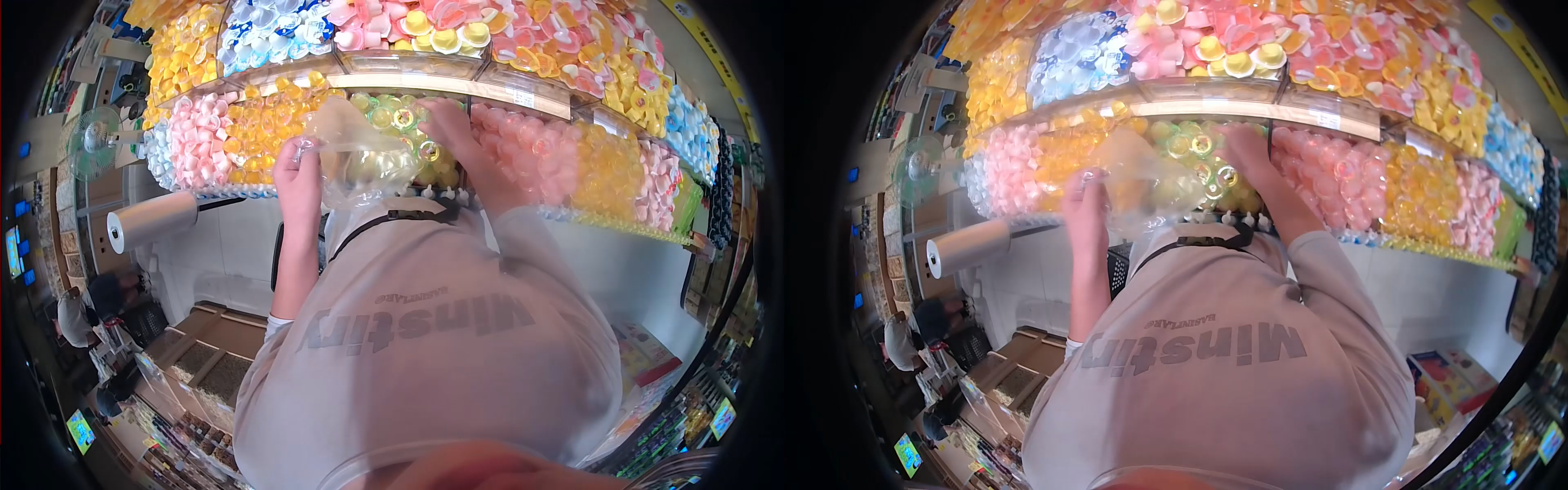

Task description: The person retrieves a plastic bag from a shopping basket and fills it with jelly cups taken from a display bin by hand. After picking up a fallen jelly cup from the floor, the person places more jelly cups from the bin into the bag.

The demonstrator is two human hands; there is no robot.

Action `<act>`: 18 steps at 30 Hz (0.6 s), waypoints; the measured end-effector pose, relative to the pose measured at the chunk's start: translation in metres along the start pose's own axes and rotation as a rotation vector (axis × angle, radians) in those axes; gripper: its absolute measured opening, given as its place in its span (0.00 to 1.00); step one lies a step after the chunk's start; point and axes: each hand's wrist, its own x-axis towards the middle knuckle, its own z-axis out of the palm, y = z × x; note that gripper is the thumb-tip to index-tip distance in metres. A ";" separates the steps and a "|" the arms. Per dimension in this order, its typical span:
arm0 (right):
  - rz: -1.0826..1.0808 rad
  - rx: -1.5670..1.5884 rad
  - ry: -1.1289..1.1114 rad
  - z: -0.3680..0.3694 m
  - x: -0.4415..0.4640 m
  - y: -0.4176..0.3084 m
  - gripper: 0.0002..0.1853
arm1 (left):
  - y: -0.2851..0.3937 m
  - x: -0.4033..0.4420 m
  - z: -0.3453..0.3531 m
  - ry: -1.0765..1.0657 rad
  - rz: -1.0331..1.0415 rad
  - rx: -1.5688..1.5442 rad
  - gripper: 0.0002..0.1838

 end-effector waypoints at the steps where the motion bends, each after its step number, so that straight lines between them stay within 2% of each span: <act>1: 0.027 0.010 0.028 -0.005 -0.001 0.002 0.27 | 0.000 0.000 0.002 0.002 -0.007 0.012 0.04; 3: 0.055 0.021 0.054 -0.020 -0.005 0.002 0.27 | 0.000 0.000 0.004 0.003 -0.016 0.025 0.05; 5: 0.299 0.535 0.127 -0.046 -0.009 -0.005 0.28 | -0.002 0.004 0.007 -0.009 -0.037 0.069 0.05; 6: 0.298 0.535 0.126 -0.065 -0.014 -0.011 0.28 | -0.004 0.006 0.009 -0.008 -0.038 0.069 0.05; 8: 0.561 1.435 0.048 -0.105 -0.031 -0.030 0.30 | -0.012 0.012 0.012 -0.061 -0.023 0.090 0.05; 9: 0.561 1.436 0.041 -0.122 -0.041 -0.041 0.30 | -0.016 0.015 0.015 -0.055 -0.025 0.091 0.05; 11: 0.349 1.666 -0.202 -0.143 -0.066 -0.062 0.30 | -0.023 0.020 0.022 -0.082 0.047 0.103 0.06; 13: 0.162 1.676 -0.456 -0.132 -0.087 -0.072 0.28 | -0.025 0.023 0.025 -0.083 0.079 0.141 0.07; 14: 0.162 1.678 -0.452 -0.124 -0.095 -0.080 0.28 | -0.027 0.025 0.026 -0.119 0.114 0.239 0.08; 16: 0.209 1.732 -0.746 -0.108 -0.100 -0.107 0.29 | -0.024 0.026 0.028 -0.166 0.153 0.337 0.10; 17: 0.209 1.736 -0.738 -0.102 -0.096 -0.114 0.29 | -0.019 0.024 0.029 -0.218 0.210 0.409 0.10; 18: 0.392 1.841 -0.747 -0.097 -0.090 -0.120 0.29 | -0.014 0.022 0.030 -0.268 0.269 0.481 0.10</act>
